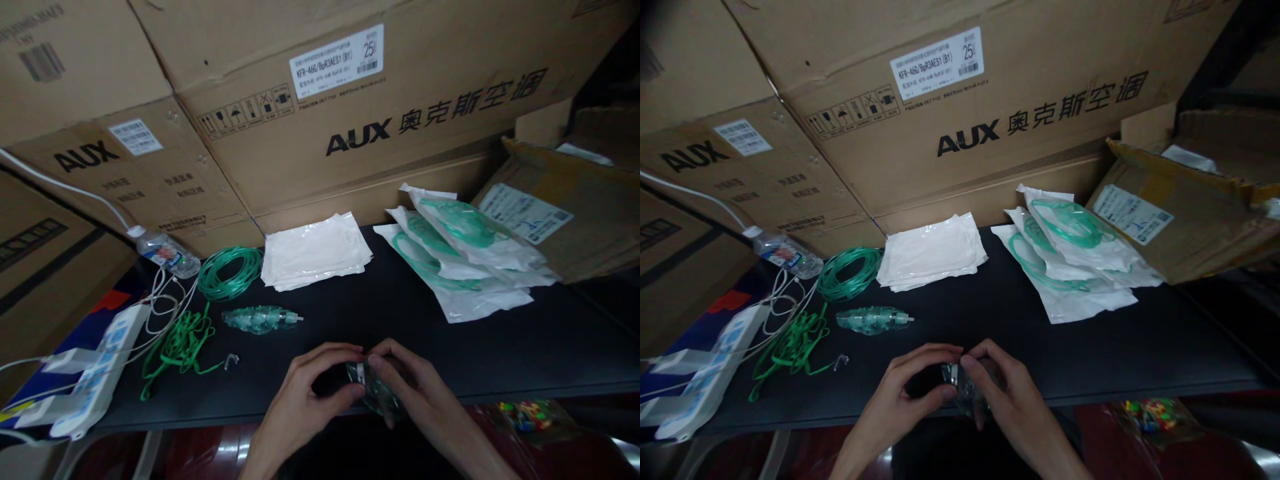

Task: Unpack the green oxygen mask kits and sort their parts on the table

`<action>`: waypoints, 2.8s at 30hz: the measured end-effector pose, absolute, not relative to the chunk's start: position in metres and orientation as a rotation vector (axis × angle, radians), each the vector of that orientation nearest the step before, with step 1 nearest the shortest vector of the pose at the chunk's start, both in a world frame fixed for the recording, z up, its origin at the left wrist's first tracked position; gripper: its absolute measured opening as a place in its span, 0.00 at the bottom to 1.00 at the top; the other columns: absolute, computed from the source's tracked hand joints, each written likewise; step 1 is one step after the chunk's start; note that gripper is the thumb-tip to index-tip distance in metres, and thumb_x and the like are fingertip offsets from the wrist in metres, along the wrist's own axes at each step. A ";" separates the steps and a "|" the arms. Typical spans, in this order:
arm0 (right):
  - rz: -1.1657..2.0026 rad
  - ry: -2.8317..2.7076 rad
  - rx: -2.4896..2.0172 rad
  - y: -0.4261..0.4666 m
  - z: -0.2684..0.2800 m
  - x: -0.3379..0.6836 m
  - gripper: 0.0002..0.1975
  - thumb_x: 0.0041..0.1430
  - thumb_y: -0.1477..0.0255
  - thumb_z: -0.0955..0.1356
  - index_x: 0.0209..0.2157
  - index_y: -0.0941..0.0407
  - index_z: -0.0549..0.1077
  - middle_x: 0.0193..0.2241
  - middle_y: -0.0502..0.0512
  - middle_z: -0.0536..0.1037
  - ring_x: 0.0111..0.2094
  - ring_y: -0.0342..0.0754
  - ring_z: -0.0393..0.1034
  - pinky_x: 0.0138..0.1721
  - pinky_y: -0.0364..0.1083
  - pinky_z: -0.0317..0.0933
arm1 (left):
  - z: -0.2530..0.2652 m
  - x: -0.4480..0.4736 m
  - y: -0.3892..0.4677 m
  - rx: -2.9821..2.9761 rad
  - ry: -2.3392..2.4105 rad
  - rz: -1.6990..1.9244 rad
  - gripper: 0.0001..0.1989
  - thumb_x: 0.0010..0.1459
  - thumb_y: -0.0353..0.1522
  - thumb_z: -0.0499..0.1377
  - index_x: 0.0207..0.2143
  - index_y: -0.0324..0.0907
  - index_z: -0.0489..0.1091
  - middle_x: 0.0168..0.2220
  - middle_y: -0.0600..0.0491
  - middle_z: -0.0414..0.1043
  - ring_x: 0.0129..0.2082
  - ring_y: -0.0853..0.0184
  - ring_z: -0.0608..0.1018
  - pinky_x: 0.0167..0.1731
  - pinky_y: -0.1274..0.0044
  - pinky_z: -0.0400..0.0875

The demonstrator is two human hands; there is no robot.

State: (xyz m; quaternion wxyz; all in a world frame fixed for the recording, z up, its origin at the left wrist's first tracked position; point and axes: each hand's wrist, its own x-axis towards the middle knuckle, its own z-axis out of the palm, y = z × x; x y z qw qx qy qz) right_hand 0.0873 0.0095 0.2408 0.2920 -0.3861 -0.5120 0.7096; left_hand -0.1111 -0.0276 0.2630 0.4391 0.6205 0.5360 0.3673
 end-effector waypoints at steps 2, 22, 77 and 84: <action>1.912 -1.369 -1.013 0.008 0.242 0.090 0.17 0.65 0.54 0.67 0.38 0.55 0.72 0.26 0.46 0.72 0.23 0.42 0.68 0.24 0.40 0.65 | 0.262 -0.112 -0.027 1.550 1.342 0.926 0.15 0.59 0.29 0.67 0.49 0.49 0.80 0.49 0.48 0.82 0.50 0.58 0.82 0.53 0.69 0.75; 1.668 -1.762 -1.168 0.003 0.241 0.094 0.17 0.68 0.58 0.63 0.33 0.54 0.75 0.20 0.47 0.72 0.23 0.46 0.69 0.26 0.42 0.58 | 0.252 -0.112 -0.031 1.713 1.322 0.977 0.19 0.55 0.21 0.67 0.48 0.48 0.81 0.51 0.49 0.81 0.50 0.61 0.82 0.52 0.71 0.76; 0.368 -2.154 -1.040 -0.016 0.184 0.048 0.22 0.76 0.70 0.55 0.39 0.56 0.77 0.32 0.58 0.79 0.30 0.48 0.79 0.34 0.45 0.77 | 0.208 -0.122 -0.055 1.897 1.942 0.819 0.06 0.64 0.26 0.63 0.38 0.47 0.77 0.38 0.54 0.76 0.40 0.61 0.76 0.43 0.69 0.66; 0.492 -1.964 -1.052 -0.024 0.182 0.047 0.11 0.70 0.75 0.64 0.44 0.55 0.78 0.35 0.57 0.78 0.34 0.50 0.78 0.37 0.48 0.76 | 0.199 -0.112 -0.058 1.801 1.995 0.948 0.07 0.64 0.26 0.63 0.38 0.47 0.77 0.37 0.54 0.77 0.38 0.61 0.76 0.42 0.69 0.68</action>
